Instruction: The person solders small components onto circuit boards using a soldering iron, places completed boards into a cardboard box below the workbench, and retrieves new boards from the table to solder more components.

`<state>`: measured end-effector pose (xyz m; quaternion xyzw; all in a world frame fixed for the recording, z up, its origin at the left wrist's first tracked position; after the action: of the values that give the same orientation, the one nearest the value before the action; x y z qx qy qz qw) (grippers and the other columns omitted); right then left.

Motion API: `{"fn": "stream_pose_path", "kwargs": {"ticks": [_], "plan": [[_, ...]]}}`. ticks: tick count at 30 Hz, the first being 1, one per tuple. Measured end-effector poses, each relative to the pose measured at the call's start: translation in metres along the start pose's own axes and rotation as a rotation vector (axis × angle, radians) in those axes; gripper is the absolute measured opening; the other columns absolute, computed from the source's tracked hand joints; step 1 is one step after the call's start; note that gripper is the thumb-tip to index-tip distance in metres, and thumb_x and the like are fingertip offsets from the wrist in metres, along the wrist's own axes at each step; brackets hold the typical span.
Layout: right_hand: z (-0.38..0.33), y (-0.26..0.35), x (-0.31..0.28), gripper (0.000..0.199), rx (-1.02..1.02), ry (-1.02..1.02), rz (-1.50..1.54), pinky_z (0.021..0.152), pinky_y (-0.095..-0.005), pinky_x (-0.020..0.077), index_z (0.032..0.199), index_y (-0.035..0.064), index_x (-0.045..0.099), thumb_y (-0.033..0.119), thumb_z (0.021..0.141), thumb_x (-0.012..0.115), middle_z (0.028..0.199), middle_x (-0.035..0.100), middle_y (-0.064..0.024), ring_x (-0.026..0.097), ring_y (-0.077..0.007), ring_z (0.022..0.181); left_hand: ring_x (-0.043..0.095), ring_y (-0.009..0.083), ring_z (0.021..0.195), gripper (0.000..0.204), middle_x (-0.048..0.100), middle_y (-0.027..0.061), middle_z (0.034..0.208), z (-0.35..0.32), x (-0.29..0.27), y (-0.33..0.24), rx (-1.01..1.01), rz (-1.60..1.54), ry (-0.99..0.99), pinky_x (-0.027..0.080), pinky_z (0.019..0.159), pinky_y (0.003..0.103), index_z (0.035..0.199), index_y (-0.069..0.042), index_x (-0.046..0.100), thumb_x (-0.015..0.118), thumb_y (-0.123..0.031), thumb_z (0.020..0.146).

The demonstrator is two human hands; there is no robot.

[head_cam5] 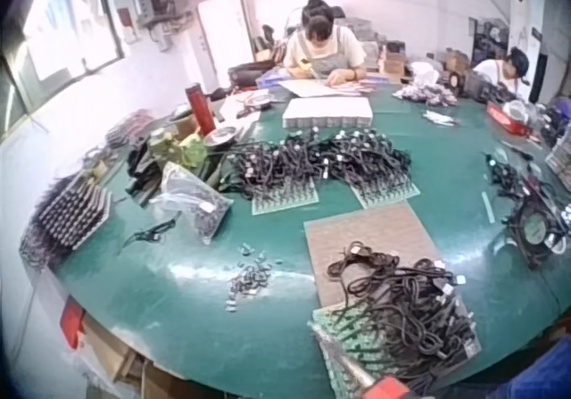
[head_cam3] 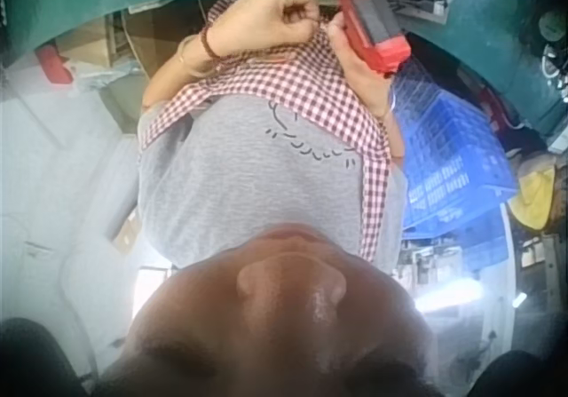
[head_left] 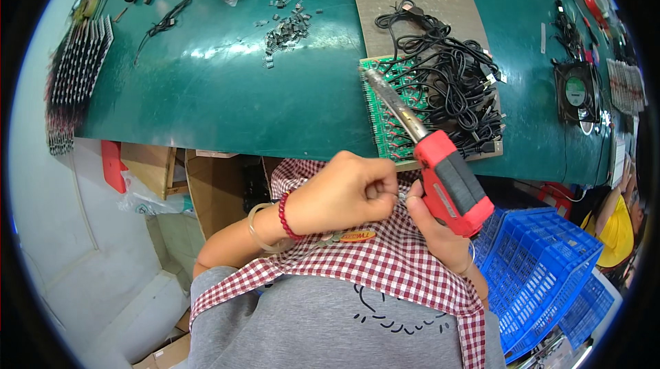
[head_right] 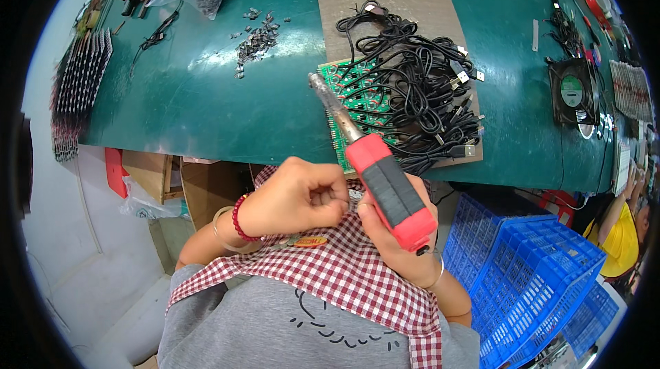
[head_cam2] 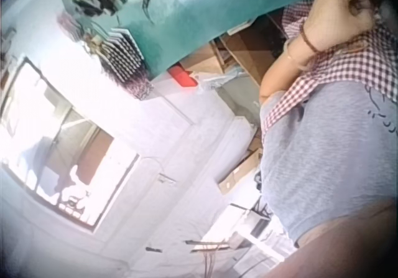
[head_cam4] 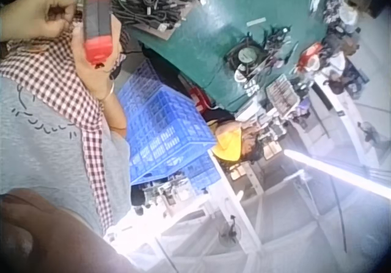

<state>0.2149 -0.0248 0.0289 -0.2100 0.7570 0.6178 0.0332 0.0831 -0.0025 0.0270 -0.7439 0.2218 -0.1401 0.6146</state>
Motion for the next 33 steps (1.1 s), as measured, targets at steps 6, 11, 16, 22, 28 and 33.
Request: {"fn": "stream_pose_path", "kwargs": {"ticks": [6, 11, 16, 22, 28, 33], "plan": [[-0.025, -0.021, -0.023, 0.020, -0.025, -0.020, 0.149, 0.062, -0.0279, 0.0457, 0.102, -0.0023, 0.052, 0.004, 0.083, 0.056, 0.074, 0.054, -0.0068, 0.052, -0.0144, 0.063, 0.054, 0.0050, 0.053, 0.008, 0.060, 0.0044, 0.069, 0.001, -0.018, 0.069, -0.422, -0.376, -0.048, 0.041, 0.044, 0.017, 0.077, -0.002, 0.053, 0.056, -0.006, 0.083], [-0.059, -0.058, -0.044, 0.043, 0.027, -0.038, 0.303, 0.057, -0.0302, 0.0418, 0.120, -0.0038, 0.043, 0.017, 0.085, 0.057, 0.062, 0.047, -0.0071, 0.044, -0.0149, 0.055, 0.054, 0.0051, 0.052, 0.009, 0.060, 0.0042, 0.068, 0.010, -0.019, 0.076, -0.431, -0.408, -0.042, 0.040, 0.044, 0.016, 0.077, -0.002, 0.053, 0.056, -0.008, 0.084], [-0.075, -0.082, -0.053, 0.013, 0.167, -0.065, 0.481, 0.066, -0.0285, 0.0458, 0.092, -0.0021, 0.058, 0.001, 0.080, 0.061, 0.078, 0.058, -0.0051, 0.055, -0.0135, 0.070, 0.054, 0.0038, 0.052, 0.011, 0.060, 0.0028, 0.066, 0.011, -0.020, 0.076, -0.443, -0.376, -0.028, 0.039, 0.043, 0.016, 0.077, -0.003, 0.053, 0.057, -0.010, 0.084], [-0.076, -0.085, -0.050, 0.013, 0.214, -0.093, 0.368, 0.063, -0.0272, 0.0449, 0.087, 0.0002, 0.061, 0.003, 0.075, 0.066, 0.077, 0.060, -0.0059, 0.056, -0.0139, 0.067, 0.053, 0.0035, 0.051, 0.011, 0.060, 0.0021, 0.065, 0.014, -0.018, 0.075, -0.455, -0.391, -0.001, 0.037, 0.043, 0.015, 0.075, -0.003, 0.053, 0.057, -0.010, 0.084], [-0.073, -0.080, -0.049, 0.015, 0.233, -0.030, 0.146, 0.061, -0.0267, 0.0439, 0.082, 0.0014, 0.061, 0.006, 0.071, 0.070, 0.074, 0.058, -0.0062, 0.055, -0.0149, 0.064, 0.053, 0.0037, 0.050, 0.012, 0.059, 0.0022, 0.065, 0.012, -0.019, 0.077, -0.453, -0.406, 0.014, 0.037, 0.042, 0.016, 0.075, -0.003, 0.053, 0.058, -0.010, 0.083], [-0.071, -0.078, -0.050, 0.015, 0.252, -0.099, 0.216, 0.059, -0.0278, 0.0431, 0.081, 0.0022, 0.061, 0.006, 0.070, 0.070, 0.074, 0.057, -0.0059, 0.055, -0.0152, 0.063, 0.052, 0.0037, 0.050, 0.011, 0.059, 0.0020, 0.065, 0.014, -0.019, 0.076, -0.450, -0.386, 0.024, 0.037, 0.042, 0.016, 0.075, -0.003, 0.053, 0.058, -0.010, 0.083]]}}
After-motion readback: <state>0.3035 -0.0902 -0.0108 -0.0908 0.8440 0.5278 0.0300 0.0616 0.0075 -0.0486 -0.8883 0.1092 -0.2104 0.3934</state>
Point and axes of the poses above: each hand's wrist, its own z-axis towards the middle knuckle, its own x-axis out of the palm, y = z × x, the point moved 9 cm from there along z, towards the middle knuckle
